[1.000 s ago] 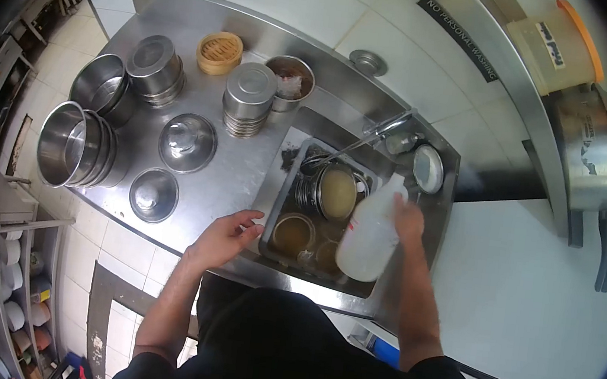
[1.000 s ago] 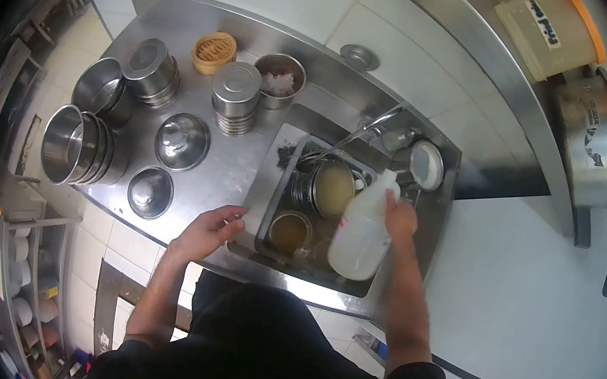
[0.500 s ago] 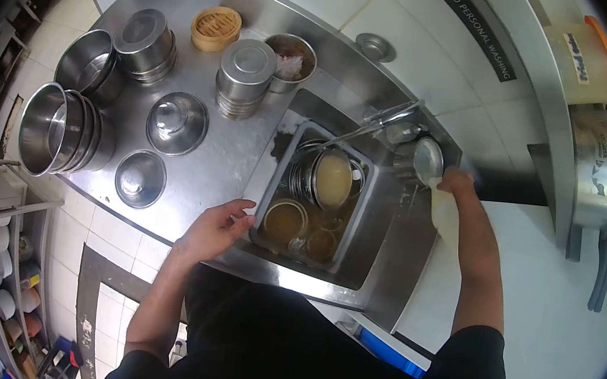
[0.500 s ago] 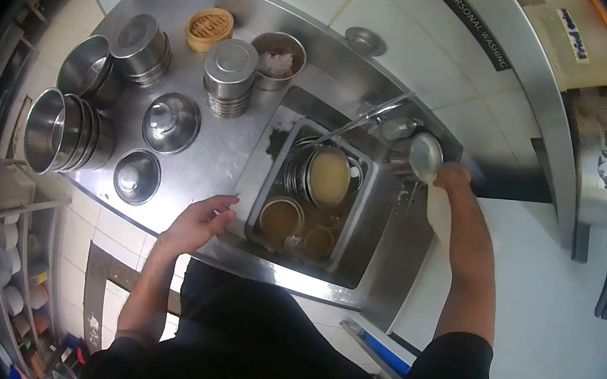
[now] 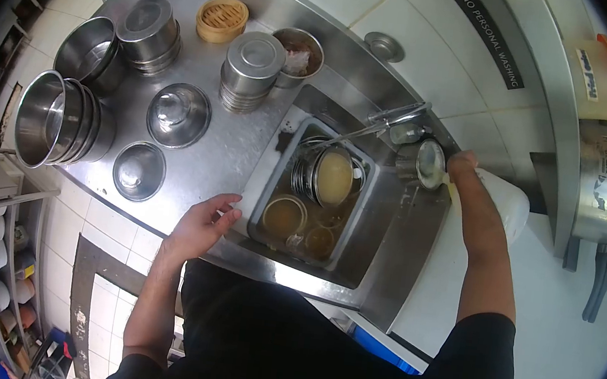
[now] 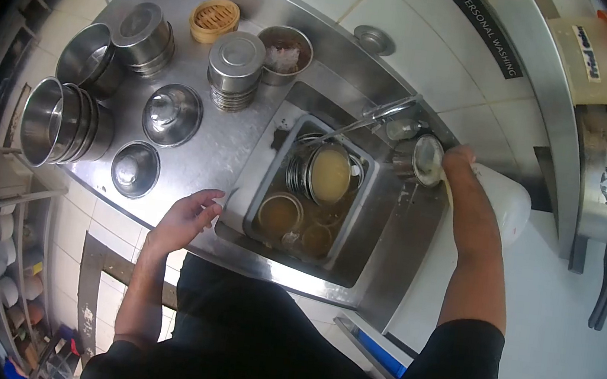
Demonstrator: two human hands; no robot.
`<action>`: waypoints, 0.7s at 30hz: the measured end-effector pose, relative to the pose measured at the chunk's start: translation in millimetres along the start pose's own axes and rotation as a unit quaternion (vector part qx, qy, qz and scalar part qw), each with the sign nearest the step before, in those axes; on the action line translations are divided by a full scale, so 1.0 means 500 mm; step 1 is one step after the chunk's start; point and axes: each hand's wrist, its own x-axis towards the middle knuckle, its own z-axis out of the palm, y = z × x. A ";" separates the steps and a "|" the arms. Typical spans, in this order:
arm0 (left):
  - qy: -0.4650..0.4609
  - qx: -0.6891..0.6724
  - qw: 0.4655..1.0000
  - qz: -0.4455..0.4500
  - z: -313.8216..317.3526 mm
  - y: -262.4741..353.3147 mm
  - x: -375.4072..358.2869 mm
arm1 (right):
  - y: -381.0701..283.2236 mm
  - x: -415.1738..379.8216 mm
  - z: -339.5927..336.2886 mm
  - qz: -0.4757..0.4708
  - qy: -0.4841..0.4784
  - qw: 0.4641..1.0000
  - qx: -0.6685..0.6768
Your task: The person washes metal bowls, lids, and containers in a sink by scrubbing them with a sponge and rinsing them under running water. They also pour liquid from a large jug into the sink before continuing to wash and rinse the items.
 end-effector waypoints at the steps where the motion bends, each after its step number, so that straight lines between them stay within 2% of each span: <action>1: -0.002 0.002 1.000 0.003 -0.001 0.001 0.001 | -0.004 0.004 -0.002 0.009 0.004 1.000 0.010; 4: -0.007 0.003 1.000 0.006 -0.005 0.002 0.002 | -0.017 0.066 0.031 0.059 0.052 0.994 0.073; 7: -0.014 0.005 1.000 0.008 -0.015 0.004 0.000 | -0.020 0.086 0.044 0.070 0.079 0.993 0.056; 10: -0.013 0.006 1.000 0.007 -0.027 -0.002 -0.002 | -0.017 0.059 0.031 0.053 0.081 0.994 0.053; 13: -0.007 0.000 1.000 0.006 -0.038 -0.017 -0.006 | -0.020 0.052 0.035 0.041 0.060 0.997 -0.010; 16: -0.006 -0.005 1.000 0.008 -0.052 -0.026 -0.010 | -0.019 0.045 0.042 0.094 0.102 0.990 0.010; 19: 0.000 -0.004 1.000 0.009 -0.060 -0.032 -0.016 | -0.010 -0.007 0.013 0.070 0.086 0.994 -0.011; 21: 0.011 -0.001 1.000 0.012 -0.065 -0.037 -0.023 | -0.008 -0.001 0.013 0.099 0.103 0.989 0.022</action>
